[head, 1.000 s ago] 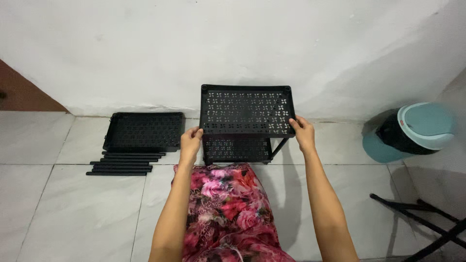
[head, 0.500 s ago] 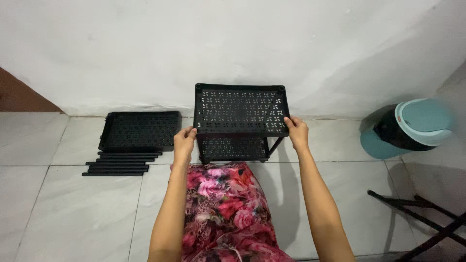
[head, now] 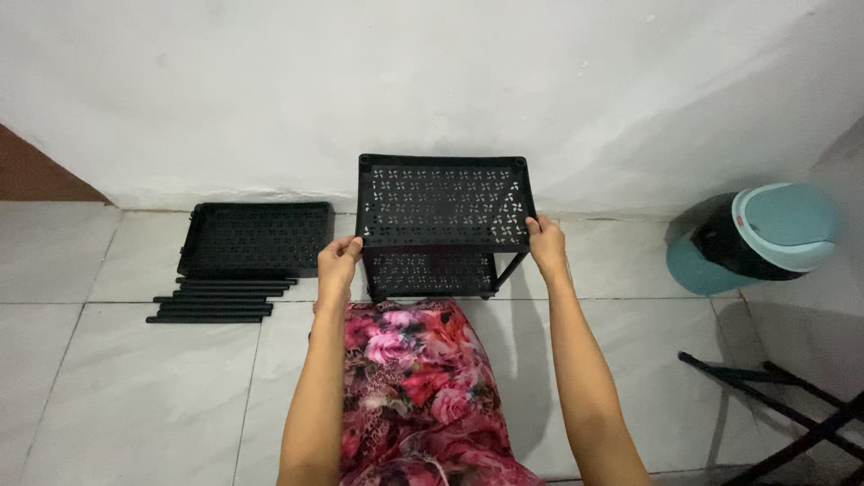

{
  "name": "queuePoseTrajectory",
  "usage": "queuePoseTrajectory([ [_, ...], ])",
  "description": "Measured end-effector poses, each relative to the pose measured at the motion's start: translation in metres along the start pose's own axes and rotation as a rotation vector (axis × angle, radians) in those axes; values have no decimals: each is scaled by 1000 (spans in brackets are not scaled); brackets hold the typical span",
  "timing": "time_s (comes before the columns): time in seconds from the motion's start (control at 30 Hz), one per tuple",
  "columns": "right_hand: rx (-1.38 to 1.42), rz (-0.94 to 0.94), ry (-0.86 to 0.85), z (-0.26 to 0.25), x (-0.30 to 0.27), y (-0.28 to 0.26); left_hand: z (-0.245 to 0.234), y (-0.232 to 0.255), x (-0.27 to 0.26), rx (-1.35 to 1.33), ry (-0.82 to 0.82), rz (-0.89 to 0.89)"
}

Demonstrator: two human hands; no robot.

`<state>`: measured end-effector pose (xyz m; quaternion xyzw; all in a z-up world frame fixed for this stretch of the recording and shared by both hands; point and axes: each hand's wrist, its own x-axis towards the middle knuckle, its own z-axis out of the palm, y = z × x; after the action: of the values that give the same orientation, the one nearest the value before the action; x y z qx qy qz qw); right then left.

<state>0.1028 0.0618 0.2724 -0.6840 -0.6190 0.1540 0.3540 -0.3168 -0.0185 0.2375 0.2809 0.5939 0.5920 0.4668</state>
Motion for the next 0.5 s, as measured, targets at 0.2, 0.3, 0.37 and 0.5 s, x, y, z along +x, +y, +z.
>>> queuePoseTrajectory([
  [0.2, -57, 19, -80, 2, 6, 8, -2, -11, 3, 25, -8, 43],
  [0.3, 112, 20, -28, -4, -9, 2, 0, -13, 1, 41, 1, 85],
  [0.37, 195, 106, -76, -2, -5, 2, 3, -8, -2, 109, 19, 119],
  [0.5, 948, 331, -226, 20, -4, 21, 32, 28, -40, 641, 357, 566],
])
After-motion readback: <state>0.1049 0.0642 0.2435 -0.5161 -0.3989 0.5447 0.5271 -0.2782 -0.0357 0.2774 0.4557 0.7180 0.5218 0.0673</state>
